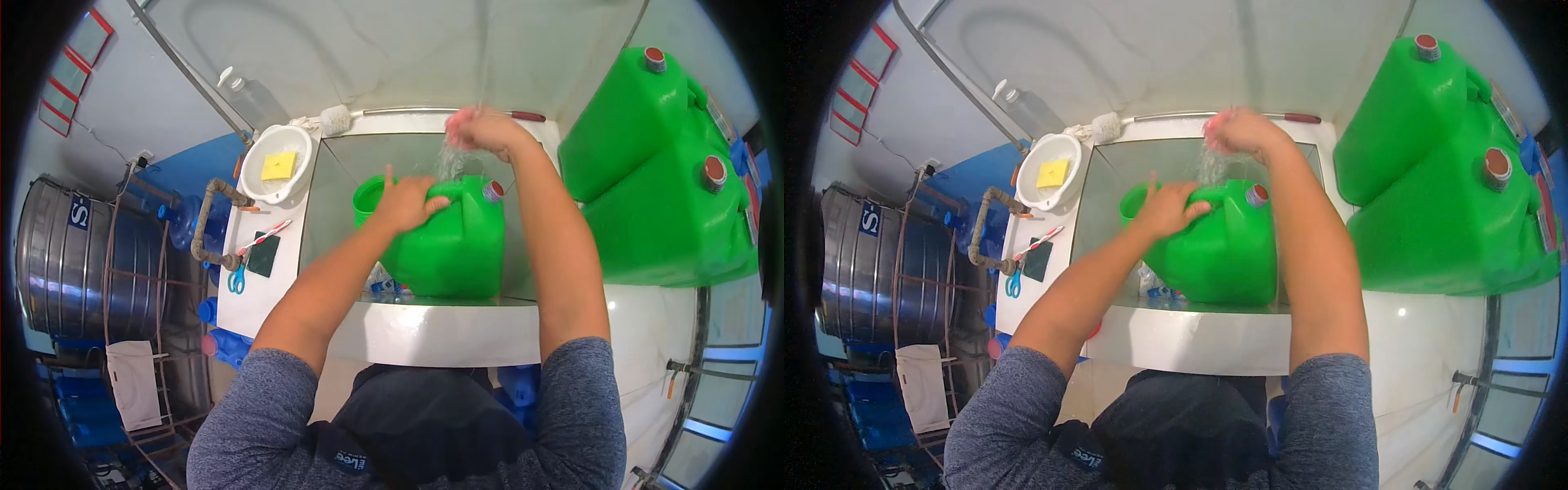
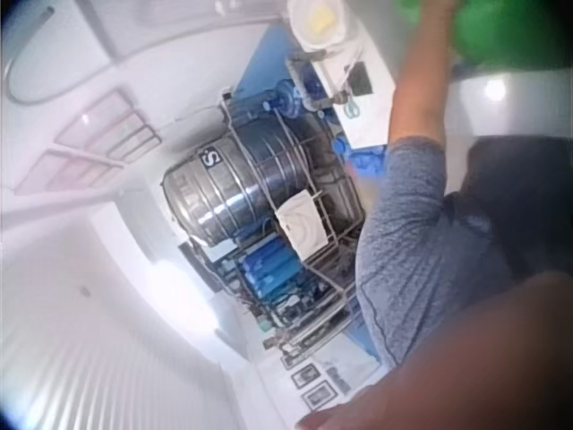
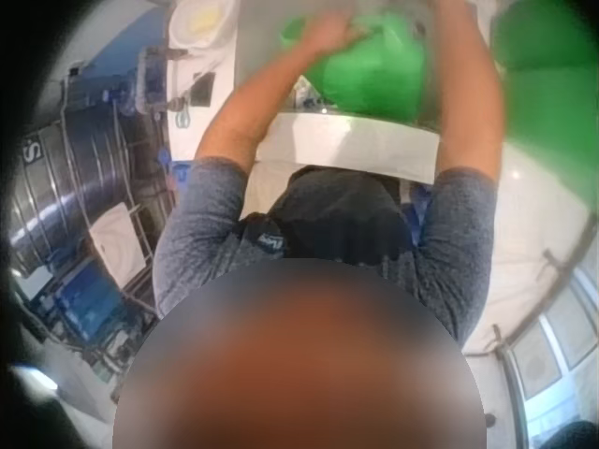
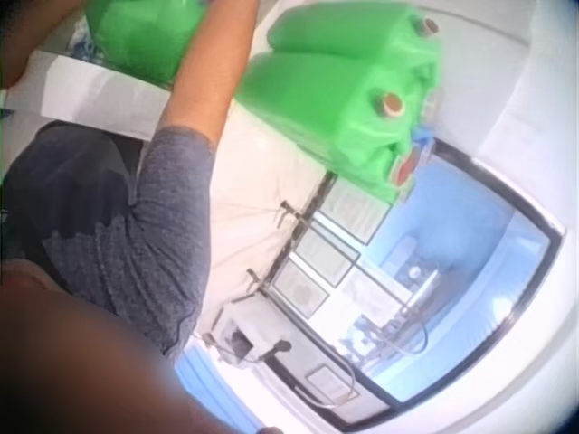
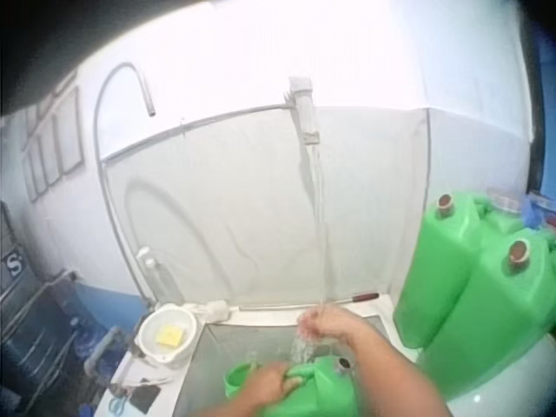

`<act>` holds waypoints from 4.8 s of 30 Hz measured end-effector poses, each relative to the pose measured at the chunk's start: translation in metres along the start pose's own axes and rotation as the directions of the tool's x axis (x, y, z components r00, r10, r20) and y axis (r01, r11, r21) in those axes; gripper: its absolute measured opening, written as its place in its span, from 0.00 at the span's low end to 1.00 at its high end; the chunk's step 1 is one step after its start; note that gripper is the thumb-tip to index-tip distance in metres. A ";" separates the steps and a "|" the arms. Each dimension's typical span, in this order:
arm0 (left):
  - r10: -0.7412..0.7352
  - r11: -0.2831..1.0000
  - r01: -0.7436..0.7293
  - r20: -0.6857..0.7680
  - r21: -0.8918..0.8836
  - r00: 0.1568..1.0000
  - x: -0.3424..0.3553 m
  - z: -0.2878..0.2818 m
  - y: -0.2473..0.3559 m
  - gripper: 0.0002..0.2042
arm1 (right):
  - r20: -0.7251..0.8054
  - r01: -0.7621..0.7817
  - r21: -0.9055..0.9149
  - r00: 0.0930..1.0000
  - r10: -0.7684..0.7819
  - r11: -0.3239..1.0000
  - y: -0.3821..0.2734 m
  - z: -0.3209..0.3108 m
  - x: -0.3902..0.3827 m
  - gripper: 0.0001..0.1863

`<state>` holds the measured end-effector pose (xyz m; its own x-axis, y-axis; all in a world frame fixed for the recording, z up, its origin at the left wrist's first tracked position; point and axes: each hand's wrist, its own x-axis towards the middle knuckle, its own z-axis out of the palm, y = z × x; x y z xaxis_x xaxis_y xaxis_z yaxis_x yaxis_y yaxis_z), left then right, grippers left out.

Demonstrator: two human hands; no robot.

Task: The person cleans the exterior of large green and blue plastic jerrycans using a toothbrush and a sponge. They scrub the caps and bodies of the containers, rinse them with water from a tap, and place them on a counter. The process is repeated for multiple containers in a room filled with similar water jugs.

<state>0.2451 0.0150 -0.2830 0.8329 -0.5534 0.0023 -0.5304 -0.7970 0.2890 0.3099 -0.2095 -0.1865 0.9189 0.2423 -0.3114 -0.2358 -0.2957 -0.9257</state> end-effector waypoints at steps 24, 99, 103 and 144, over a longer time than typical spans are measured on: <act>-0.438 0.876 0.423 -0.013 -0.232 0.899 0.035 -0.030 -0.009 0.23 | -0.377 0.118 -0.279 0.899 -0.221 0.953 -0.023 -0.020 0.015 0.13; -0.204 0.903 0.236 0.126 -0.358 0.971 -0.008 -0.047 0.023 0.44 | -0.197 -0.056 -0.956 0.852 -0.486 0.288 0.065 0.062 -0.078 0.36; -0.311 0.693 0.224 -0.004 -0.685 0.951 -0.033 -0.051 -0.017 0.44 | -0.148 -0.049 -0.967 0.908 -0.393 0.250 0.046 0.069 -0.049 0.31; -0.230 0.375 -0.390 -0.492 -0.841 0.840 -0.179 -0.260 -0.081 0.42 | -0.084 -0.031 0.713 0.988 0.129 0.701 0.107 0.176 -0.020 0.29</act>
<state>0.1800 0.2412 -0.0579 0.8990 -0.1628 0.4065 -0.3909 0.1199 0.9126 0.2104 -0.0836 -0.3166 0.9040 0.1233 -0.4094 -0.4193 0.4438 -0.7920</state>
